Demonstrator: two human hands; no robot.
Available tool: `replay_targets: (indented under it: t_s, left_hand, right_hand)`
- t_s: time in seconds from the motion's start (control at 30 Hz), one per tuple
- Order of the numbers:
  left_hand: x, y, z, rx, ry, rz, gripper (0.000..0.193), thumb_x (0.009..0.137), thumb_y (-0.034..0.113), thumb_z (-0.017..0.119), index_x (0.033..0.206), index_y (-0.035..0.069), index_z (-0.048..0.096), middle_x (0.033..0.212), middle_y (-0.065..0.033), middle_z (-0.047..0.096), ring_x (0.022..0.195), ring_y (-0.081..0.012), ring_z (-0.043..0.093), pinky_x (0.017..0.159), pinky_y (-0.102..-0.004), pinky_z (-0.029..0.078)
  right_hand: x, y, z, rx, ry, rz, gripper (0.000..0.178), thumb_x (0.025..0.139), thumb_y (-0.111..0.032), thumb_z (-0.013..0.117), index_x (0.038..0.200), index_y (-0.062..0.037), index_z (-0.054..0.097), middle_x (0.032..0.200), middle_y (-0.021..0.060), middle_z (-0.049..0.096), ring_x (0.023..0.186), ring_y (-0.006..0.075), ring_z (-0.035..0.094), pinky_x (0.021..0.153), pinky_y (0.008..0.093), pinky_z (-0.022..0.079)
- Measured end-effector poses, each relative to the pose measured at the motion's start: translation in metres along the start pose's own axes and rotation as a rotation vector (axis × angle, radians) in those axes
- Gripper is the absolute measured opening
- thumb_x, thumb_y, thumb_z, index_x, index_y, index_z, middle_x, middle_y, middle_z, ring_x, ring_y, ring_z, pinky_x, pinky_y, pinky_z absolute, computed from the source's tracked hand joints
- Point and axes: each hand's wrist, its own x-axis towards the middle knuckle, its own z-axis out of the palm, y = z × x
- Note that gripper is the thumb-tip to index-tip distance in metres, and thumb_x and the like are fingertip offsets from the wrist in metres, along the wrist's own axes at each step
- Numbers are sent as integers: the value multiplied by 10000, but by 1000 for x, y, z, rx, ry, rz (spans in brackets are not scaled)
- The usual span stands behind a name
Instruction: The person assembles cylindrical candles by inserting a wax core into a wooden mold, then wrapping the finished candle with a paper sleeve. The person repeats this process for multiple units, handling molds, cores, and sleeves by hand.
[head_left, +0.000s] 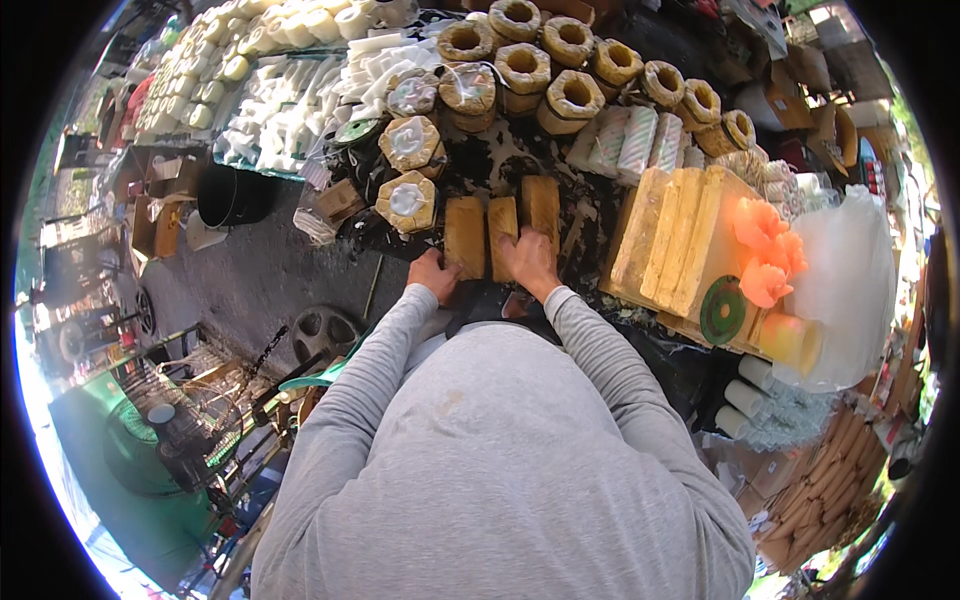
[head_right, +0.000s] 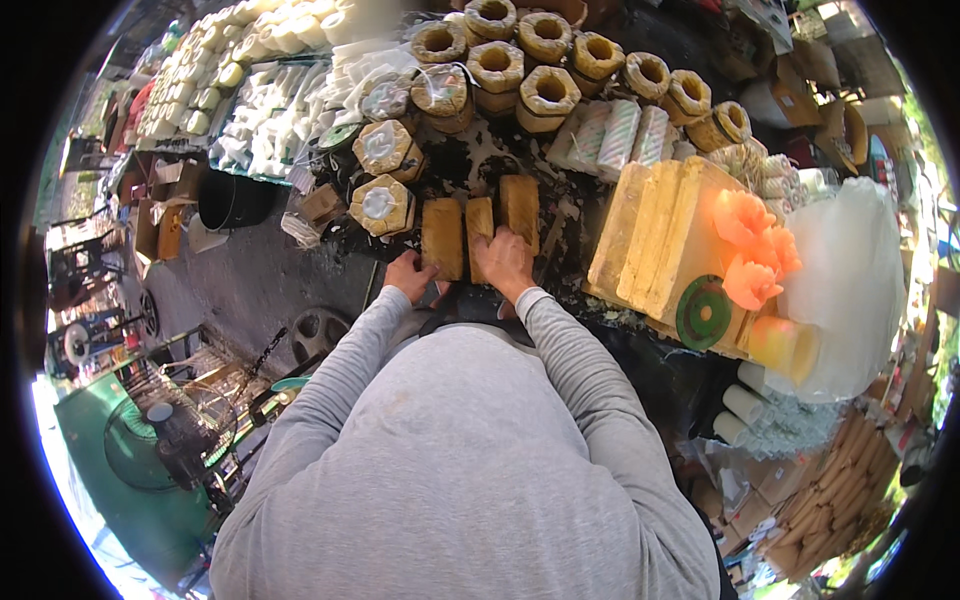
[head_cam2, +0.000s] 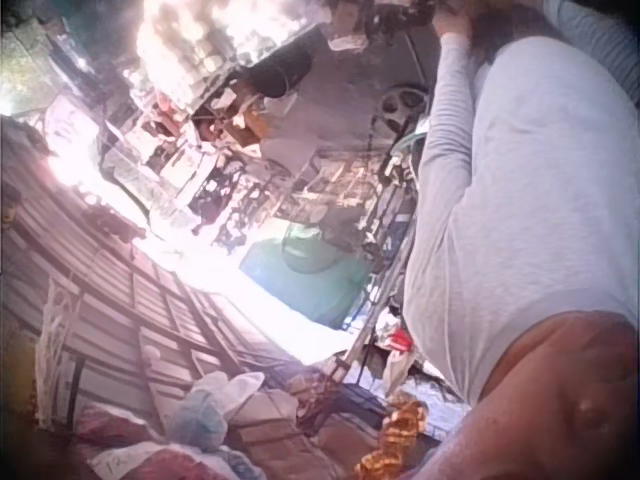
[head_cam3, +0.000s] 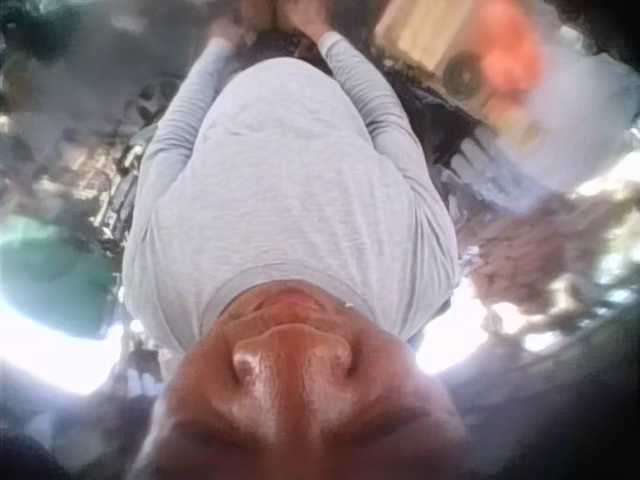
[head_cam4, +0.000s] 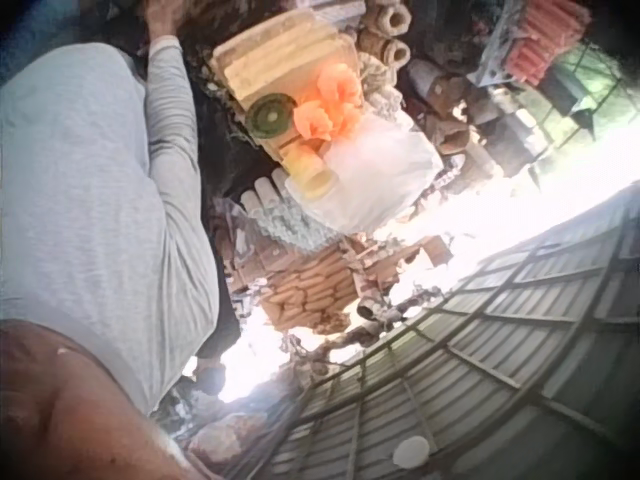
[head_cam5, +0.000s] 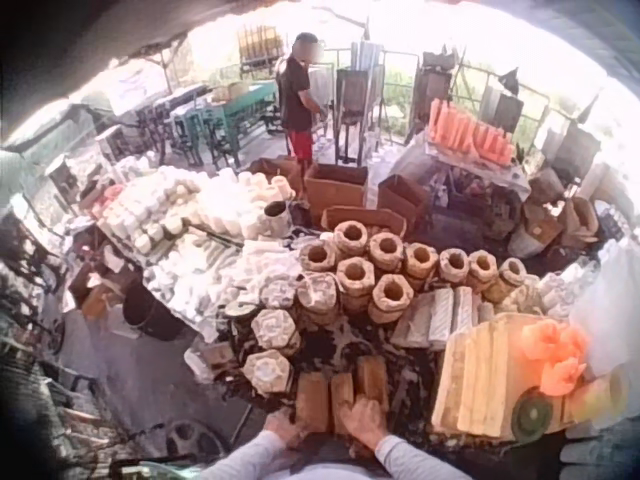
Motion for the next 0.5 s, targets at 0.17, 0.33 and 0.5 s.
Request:
replay_targets:
  t_s: [0.17,0.33,0.5]
  left_hand:
    - [-19,23,-16,-8,81,91,488,859,401,763,998,-60,681,914,-275,741,891,-454,737,818,-507,592]
    - [-52,50,-46,-486,-64,-52,367,919,258,783,1017,-73,659,809,-171,740,688,-235,748,635,-371,622]
    - [-76,65,-67,-541,-169,128,272,995,160,776,1112,-43,638,902,-103,761,745,-150,734,682,-305,609]
  right_hand:
    - [-11,-5,-13,-96,-38,-57,485,937,-365,717,1141,75,692,1009,377,719,1012,509,714,897,562,567]
    - [-26,-7,-30,-19,132,-256,545,951,-334,773,1286,74,639,1151,292,733,1027,384,745,864,457,603]
    - [-26,-6,-34,1142,-413,44,368,1101,-255,657,1357,10,644,1198,48,724,1069,132,702,871,304,605]
